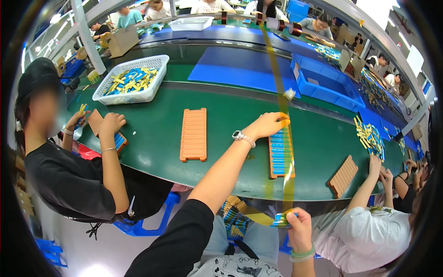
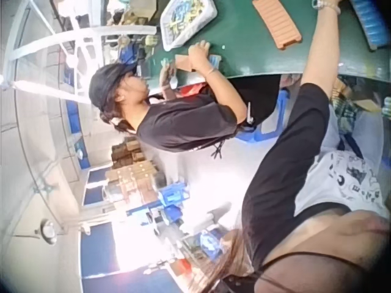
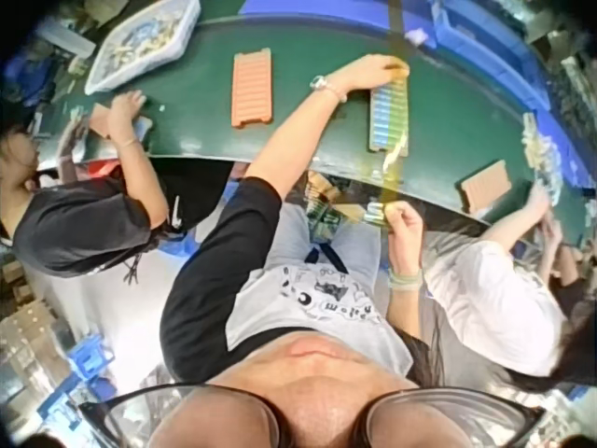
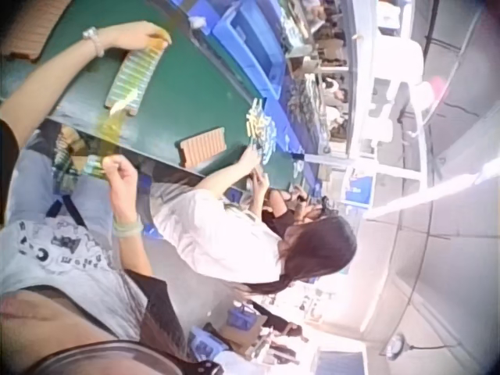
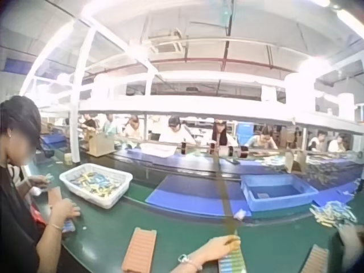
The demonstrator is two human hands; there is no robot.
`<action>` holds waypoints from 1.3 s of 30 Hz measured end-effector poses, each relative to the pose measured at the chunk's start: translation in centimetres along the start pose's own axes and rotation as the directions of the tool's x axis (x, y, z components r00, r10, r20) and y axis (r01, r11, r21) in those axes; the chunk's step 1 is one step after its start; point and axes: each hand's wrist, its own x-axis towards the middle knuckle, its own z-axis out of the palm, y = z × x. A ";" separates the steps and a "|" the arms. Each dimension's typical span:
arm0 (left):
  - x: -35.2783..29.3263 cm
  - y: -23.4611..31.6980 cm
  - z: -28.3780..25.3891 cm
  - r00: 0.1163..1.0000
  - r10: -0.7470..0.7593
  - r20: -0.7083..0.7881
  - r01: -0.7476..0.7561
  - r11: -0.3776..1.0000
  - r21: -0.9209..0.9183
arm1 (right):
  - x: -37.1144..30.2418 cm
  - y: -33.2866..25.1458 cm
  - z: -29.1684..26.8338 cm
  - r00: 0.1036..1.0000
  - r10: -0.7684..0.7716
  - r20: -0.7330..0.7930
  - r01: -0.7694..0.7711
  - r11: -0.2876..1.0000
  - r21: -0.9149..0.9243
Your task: The person applies adhesive tape over rows of components set in trays, presses the tape down by hand, and gathers the connected strips into folded stacks below.
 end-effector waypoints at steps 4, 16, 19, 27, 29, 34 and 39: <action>0.4 -0.4 0.2 0.977 0.117 0.180 -0.090 0.984 -0.154 | -2.6 1.1 -1.0 0.995 0.064 -0.080 -0.066 0.998 -0.021; -0.3 0.9 -2.8 0.977 -0.213 0.023 0.201 0.875 -0.441 | -2.1 2.0 -0.6 0.986 0.109 -0.125 -0.125 0.984 -0.128; -0.2 1.1 -3.4 0.974 -0.228 -0.009 0.208 0.903 -0.377 | -2.1 2.1 -1.0 0.986 0.101 -0.133 -0.120 0.983 -0.138; -0.4 0.8 -1.9 0.951 -0.247 0.187 0.309 0.732 -0.607 | -2.3 2.6 -1.4 0.985 0.116 -0.126 -0.131 0.985 -0.116; -0.5 1.0 -2.3 0.946 -0.242 0.215 0.324 0.727 -0.606 | -2.3 2.4 -0.8 0.988 0.105 -0.117 -0.118 0.987 -0.107; 0.1 0.6 -2.1 0.983 -0.186 0.009 0.167 0.863 -0.477 | -1.9 2.2 -0.6 0.991 0.107 -0.080 -0.121 0.974 -0.192; 0.9 0.1 -1.0 0.914 -0.024 -0.404 -0.136 0.923 -0.361 | 0.0 1.0 1.1 0.979 -0.003 -0.204 -0.018 0.995 -0.102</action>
